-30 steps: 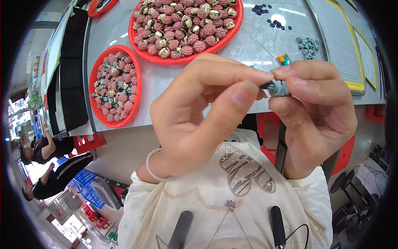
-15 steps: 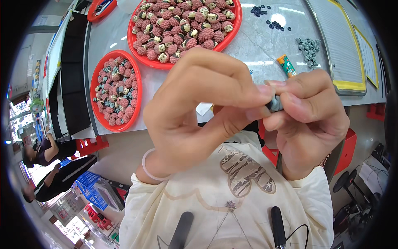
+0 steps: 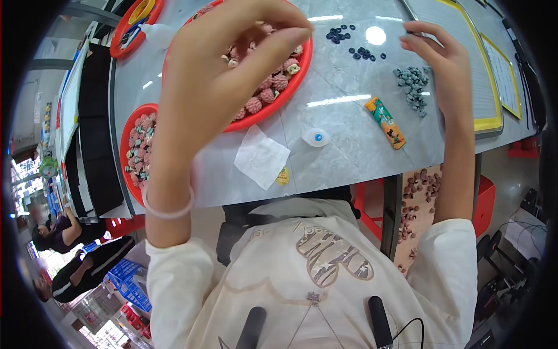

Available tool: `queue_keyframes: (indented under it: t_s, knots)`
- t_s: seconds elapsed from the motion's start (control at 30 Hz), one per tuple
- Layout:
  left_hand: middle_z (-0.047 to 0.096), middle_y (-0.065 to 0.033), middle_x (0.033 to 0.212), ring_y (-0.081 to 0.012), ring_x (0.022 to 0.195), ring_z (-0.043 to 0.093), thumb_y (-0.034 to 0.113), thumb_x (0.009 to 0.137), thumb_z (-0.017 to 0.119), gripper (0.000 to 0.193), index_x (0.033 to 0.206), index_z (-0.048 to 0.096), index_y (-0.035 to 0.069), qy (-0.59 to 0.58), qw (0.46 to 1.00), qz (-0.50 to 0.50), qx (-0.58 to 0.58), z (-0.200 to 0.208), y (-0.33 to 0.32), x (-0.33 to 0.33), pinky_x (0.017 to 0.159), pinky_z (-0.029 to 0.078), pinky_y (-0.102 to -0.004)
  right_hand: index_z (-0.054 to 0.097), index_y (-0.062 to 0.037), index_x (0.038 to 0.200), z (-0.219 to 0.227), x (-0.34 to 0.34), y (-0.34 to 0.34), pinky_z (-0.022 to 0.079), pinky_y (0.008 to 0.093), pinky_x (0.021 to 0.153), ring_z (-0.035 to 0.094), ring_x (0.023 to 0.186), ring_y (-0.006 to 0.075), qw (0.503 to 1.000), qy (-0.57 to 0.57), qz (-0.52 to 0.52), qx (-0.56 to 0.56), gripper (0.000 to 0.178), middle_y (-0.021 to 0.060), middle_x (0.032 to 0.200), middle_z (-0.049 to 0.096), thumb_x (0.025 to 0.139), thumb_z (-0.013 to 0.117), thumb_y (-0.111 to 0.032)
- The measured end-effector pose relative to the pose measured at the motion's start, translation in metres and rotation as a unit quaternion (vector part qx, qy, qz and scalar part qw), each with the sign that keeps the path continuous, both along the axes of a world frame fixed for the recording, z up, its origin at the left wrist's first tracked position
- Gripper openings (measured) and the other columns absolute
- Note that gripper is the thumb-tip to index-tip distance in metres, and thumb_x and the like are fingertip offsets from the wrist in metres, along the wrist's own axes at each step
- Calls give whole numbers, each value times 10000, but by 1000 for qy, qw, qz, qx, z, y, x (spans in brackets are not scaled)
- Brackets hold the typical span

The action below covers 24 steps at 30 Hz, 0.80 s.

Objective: The person attaches small rings onto plastic parts by hand. The person then applies glue to figurine heads with a squeeze bottle, connects the assembled parts to the heads, and places the figurines into a tray.

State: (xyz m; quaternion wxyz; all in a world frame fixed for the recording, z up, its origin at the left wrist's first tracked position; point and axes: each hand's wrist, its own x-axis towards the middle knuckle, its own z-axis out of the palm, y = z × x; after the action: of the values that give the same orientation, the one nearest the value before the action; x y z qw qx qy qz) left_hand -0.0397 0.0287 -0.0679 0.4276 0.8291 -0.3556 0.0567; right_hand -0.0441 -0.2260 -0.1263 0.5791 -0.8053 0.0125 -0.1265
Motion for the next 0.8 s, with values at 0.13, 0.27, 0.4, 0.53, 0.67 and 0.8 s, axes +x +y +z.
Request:
queue_keyframes:
  t_s: [0.13, 0.27, 0.4, 0.53, 0.67, 0.8]
  knots:
    - [565, -123, 710, -278, 692, 556, 112, 749, 491, 127, 732, 583, 26, -90, 983, -72, 141, -14, -40, 35, 612, 430, -338, 587, 10, 874, -28, 39, -13, 433, 219, 712, 566, 731, 122, 985, -9, 48, -165, 168, 56, 778, 599, 737, 565, -86]
    - [548, -93, 696, -238, 703, 556, 87, 699, 501, 83, 681, 567, 40, -202, 924, -77, 314, -47, -68, 57, 629, 427, -320, 591, -15, 854, -37, 45, -8, 436, 213, 680, 566, 720, 117, 963, 1, 47, -266, 140, 37, 772, 601, 723, 568, -58]
    - [551, -53, 687, -194, 691, 555, 92, 658, 511, 51, 645, 558, 78, -303, 899, -104, 298, -65, -77, 65, 631, 415, -293, 590, -11, 834, -25, 33, -11, 437, 220, 660, 564, 705, 116, 962, -75, 36, -258, 128, 26, 772, 600, 707, 577, -30]
    - [554, -53, 687, -185, 679, 556, 92, 654, 515, 47, 650, 561, 82, -317, 877, -112, 343, -70, -82, 64, 627, 411, -282, 591, -11, 811, -13, 2, -20, 439, 244, 629, 554, 668, 129, 956, -7, 56, -289, 125, 40, 764, 585, 686, 586, -23]
    - [552, -60, 679, -189, 670, 557, 88, 653, 517, 44, 651, 559, 74, -317, 880, -106, 337, -76, -83, 63, 623, 412, -279, 599, -26, 774, -23, -12, -6, 437, 274, 615, 548, 650, 179, 914, -14, 58, -400, 88, 70, 731, 563, 687, 584, -27]
    - [551, -89, 670, -217, 652, 558, 71, 646, 521, 35, 649, 552, 54, -292, 893, -98, 329, -79, -86, 64, 605, 426, -301, 600, -27, 765, -19, -16, 4, 439, 292, 621, 547, 675, 217, 880, -28, 34, -473, 78, 82, 743, 560, 692, 572, -33]
